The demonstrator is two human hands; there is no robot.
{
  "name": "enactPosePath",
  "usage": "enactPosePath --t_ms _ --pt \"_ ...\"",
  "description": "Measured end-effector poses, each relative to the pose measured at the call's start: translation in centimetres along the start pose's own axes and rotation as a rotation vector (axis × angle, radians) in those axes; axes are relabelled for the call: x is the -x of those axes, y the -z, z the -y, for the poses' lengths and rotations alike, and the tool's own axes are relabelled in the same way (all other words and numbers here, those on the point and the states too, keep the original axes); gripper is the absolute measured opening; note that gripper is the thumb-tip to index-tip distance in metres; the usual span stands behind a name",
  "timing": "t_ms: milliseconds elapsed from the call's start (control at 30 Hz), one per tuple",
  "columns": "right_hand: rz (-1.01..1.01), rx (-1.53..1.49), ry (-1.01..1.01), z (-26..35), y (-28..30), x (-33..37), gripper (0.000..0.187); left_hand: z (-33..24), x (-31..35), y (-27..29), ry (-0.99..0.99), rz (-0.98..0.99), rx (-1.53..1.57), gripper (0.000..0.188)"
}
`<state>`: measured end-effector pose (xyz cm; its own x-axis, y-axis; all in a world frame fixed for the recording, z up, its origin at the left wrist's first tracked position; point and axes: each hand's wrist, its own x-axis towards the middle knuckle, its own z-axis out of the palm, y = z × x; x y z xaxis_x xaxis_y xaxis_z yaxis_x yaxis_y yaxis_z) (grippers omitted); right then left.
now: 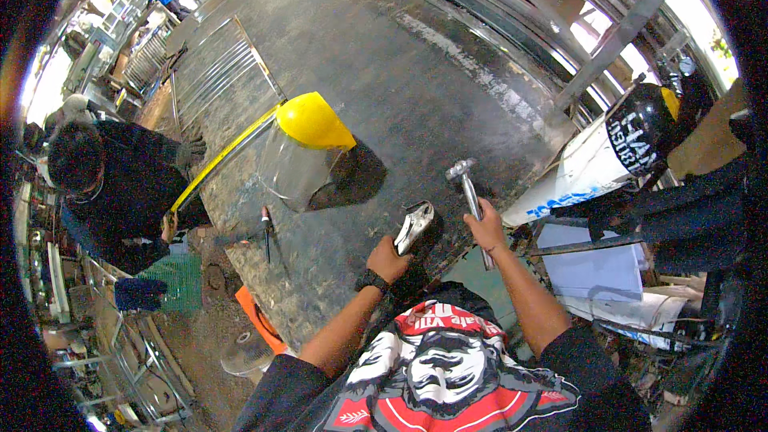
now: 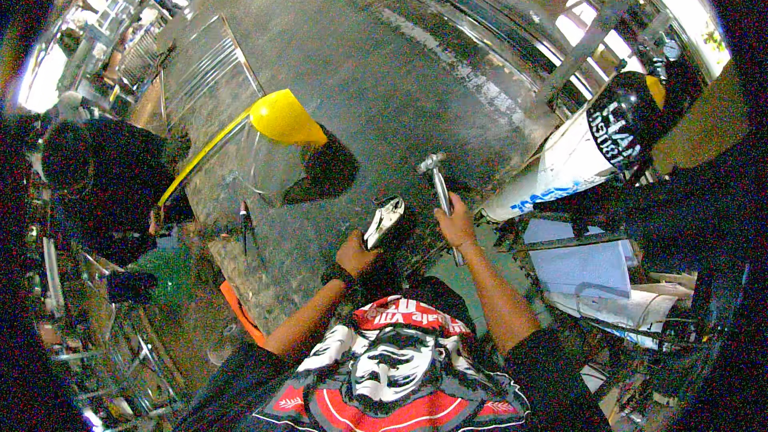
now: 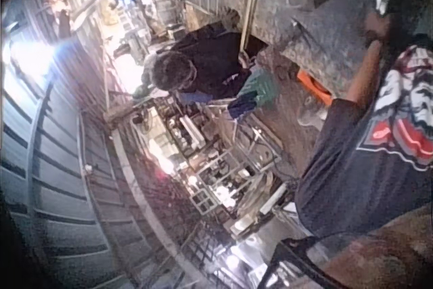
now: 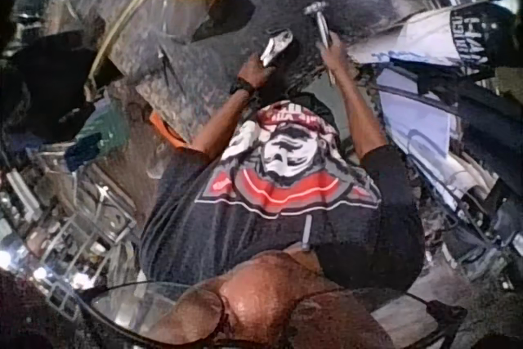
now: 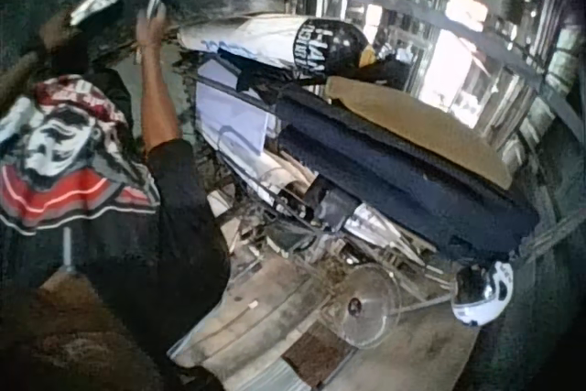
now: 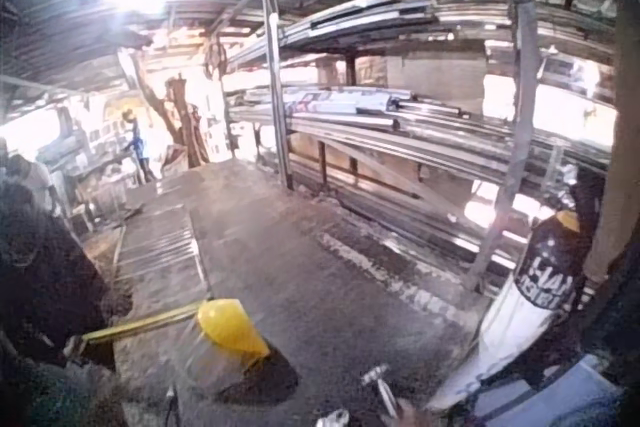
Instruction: The person uses a hammer and pliers to adjust a small metal bracket or hinge on a workbench. They repeatedly tap and reposition the piece, then walk to another area to continue manipulating the hardware with the same tools.
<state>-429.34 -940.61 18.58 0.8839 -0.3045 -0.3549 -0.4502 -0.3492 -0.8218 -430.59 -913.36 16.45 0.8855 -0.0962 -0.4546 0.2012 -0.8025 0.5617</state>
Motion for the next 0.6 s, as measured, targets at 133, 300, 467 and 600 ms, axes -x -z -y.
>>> enactPosePath --t_ms 133,300,467,600 --pt "-0.118 0.190 0.223 -3.1 -1.7 -4.7 0.055 1.1 -1.0 -2.3 -0.013 0.024 0.076 0.058" --pt "-0.141 0.357 0.333 -3.3 -2.2 -8.3 0.045 4.1 -2.8 -4.7 0.042 0.155 0.271 0.046" --pt "-0.266 0.609 0.350 -4.2 -2.7 -9.6 0.040 5.4 -4.1 -4.9 0.028 0.218 0.290 0.039" --pt "-0.384 0.600 0.448 -1.7 -4.0 -6.0 0.031 4.4 -3.9 -3.4 0.047 0.322 0.225 0.034"
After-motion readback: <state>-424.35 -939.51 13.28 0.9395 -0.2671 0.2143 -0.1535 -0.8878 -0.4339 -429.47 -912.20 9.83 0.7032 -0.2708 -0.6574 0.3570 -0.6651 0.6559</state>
